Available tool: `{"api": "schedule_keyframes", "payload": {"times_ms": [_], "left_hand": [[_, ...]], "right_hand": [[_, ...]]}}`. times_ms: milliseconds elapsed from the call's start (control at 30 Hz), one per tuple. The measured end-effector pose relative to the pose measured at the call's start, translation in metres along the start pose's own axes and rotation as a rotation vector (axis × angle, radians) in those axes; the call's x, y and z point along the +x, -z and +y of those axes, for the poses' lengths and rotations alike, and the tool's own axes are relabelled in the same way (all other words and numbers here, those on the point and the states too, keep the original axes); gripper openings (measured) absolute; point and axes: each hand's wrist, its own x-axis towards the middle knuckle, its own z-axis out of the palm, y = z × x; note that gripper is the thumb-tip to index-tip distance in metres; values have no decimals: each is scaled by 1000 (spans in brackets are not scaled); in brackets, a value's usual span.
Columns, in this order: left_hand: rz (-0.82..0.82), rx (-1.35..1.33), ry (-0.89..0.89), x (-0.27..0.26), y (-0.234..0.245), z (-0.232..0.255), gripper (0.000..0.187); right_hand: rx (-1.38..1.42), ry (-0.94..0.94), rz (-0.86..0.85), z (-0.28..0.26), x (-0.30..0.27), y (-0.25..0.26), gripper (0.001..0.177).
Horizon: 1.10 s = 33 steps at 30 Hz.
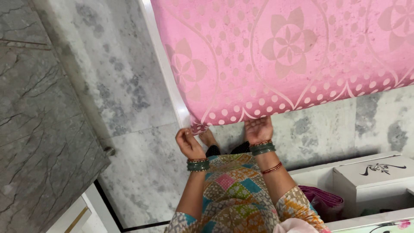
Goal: The person places a pink pillow on a mattress, spreads a matching pink patterned bed sheet over the surface, and tucks the edges under the mattress into the bed frame by hand.
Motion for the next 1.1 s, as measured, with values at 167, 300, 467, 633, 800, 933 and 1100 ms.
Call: {"api": "schedule_keyframes", "payload": {"times_ms": [167, 300, 467, 633, 800, 933, 1100], "left_hand": [[-318, 43, 151, 47, -40, 64, 67], [-368, 249, 186, 53, -42, 74, 83], [-419, -37, 414, 49, -25, 65, 80], [-382, -113, 521, 52, -15, 65, 78], [-348, -53, 448, 50, -26, 68, 72], [-357, -29, 441, 46, -23, 62, 64], [-313, -31, 438, 35, 11, 31, 51]], "right_hand": [[-224, -10, 21, 39, -27, -10, 14], [-234, -20, -56, 71, 26, 44, 18], [-394, -123, -200, 136, 68, 74, 39], [-363, -35, -54, 146, 41, 69, 27], [21, -9, -160, 94, 60, 67, 30], [49, -26, 45, 50, 33, 7, 34], [55, -79, -52, 59, 26, 16, 45]]}}
